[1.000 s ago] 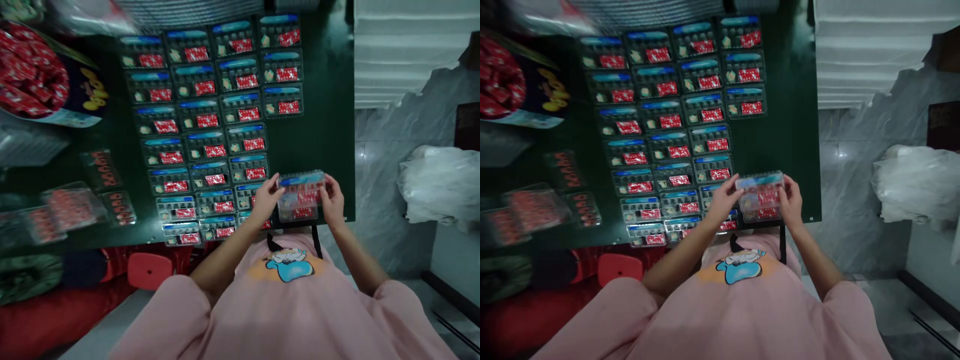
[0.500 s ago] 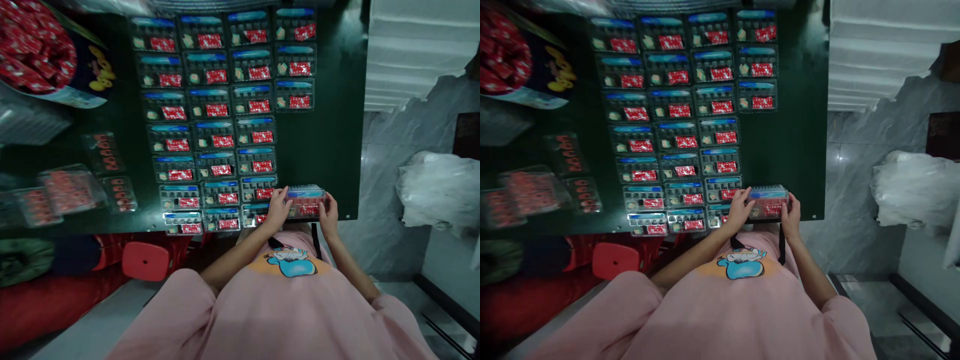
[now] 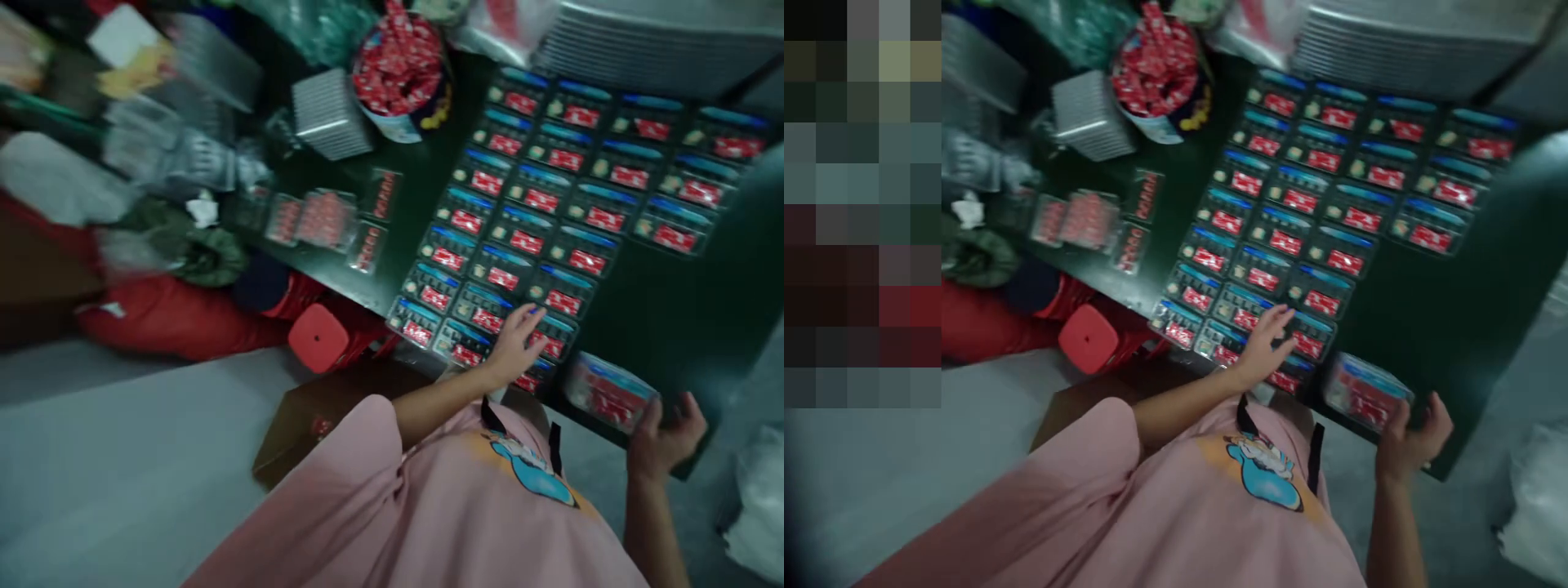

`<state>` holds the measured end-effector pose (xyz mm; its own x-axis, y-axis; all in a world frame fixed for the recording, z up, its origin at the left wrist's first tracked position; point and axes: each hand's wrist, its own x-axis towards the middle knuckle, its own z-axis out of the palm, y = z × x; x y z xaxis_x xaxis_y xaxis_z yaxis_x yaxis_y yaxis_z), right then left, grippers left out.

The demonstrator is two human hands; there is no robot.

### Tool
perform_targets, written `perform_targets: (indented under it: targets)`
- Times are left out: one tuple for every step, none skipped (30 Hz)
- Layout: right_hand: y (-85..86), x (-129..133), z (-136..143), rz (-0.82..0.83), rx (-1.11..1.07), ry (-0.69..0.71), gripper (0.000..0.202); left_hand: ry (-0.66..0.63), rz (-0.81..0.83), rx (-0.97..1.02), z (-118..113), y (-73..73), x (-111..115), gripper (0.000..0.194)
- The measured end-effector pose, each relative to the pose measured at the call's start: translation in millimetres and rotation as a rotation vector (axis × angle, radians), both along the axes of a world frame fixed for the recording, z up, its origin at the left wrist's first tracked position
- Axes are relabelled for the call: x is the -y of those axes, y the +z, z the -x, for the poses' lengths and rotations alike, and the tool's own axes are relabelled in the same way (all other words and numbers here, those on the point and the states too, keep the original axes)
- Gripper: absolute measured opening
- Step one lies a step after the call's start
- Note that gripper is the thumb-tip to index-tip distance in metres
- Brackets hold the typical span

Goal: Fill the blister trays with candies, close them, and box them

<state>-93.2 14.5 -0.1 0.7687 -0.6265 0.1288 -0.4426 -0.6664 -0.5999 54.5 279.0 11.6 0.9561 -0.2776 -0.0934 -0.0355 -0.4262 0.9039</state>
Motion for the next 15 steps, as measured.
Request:
perform_targets:
  targets:
    - [5.9,-10.9,-14.0,0.03,0.046,0.057,0.051,0.101,-0.034,0.05,-15.3,-0.3,-31.7,0.051]
    - [12.2,-25.3,-29.6,0.053,0.083,0.1,0.044,0.206,-0.075,0.098,-31.6,-2.3,-67.0,0.049]
    - [18.5,-42.7,-45.8,0.069,0.114,0.14,0.037,0.303,-0.127,0.134,-47.9,-6.0,-104.8,0.048]
    - [24.3,-62.3,-62.1,0.066,0.132,0.21,0.032,0.396,-0.194,0.147,-63.7,-11.2,-143.6,0.048]
    - [29.2,-83.2,-77.7,0.054,0.143,0.281,0.03,0.491,-0.265,0.144,-78.3,-17.6,-181.8,0.049]
    - [32.9,-104.5,-92.1,0.035,0.149,0.345,0.028,0.573,-0.34,0.121,-91.4,-25.0,-218.2,0.051]
    - [35.5,-125.6,-105.0,0.011,0.151,0.402,0.027,0.637,-0.409,0.096,-102.8,-32.9,-251.5,0.054]
    - [36.9,-146.1,-116.1,-0.016,0.147,0.451,0.025,0.676,-0.467,0.075,-112.4,-40.9,-281.1,0.057]
    - [37.4,-165.5,-125.4,-0.043,0.14,0.491,0.025,0.695,-0.513,0.057,-120.3,-48.8,-306.4,0.06]
    - [37.1,-183.9,-133.1,-0.07,0.128,0.529,0.024,0.695,-0.551,0.043,-126.7,-56.4,-327.5,0.064]
    - [36.3,-201.3,-139.4,-0.096,0.112,0.567,0.023,0.68,-0.581,0.033,-131.6,-63.4,-344.5,0.07]
    - [35.1,-217.9,-144.8,-0.123,0.096,0.605,0.023,0.66,-0.605,0.024,-135.1,-69.9,-357.7,0.076]
    - [33.6,-233.8,-149.6,-0.154,0.078,0.64,0.023,0.639,-0.624,0.014,-137.4,-75.5,-367.7,0.081]
    - [31.5,-249.5,-154.5,-0.188,0.064,0.673,0.023,0.619,-0.636,0.002,-138.2,-80.3,-374.8,0.085]
    - [28.9,-265.1,-159.9,-0.227,0.052,0.703,0.023,0.601,-0.643,-0.012,-137.6,-84.2,-379.6,0.085]
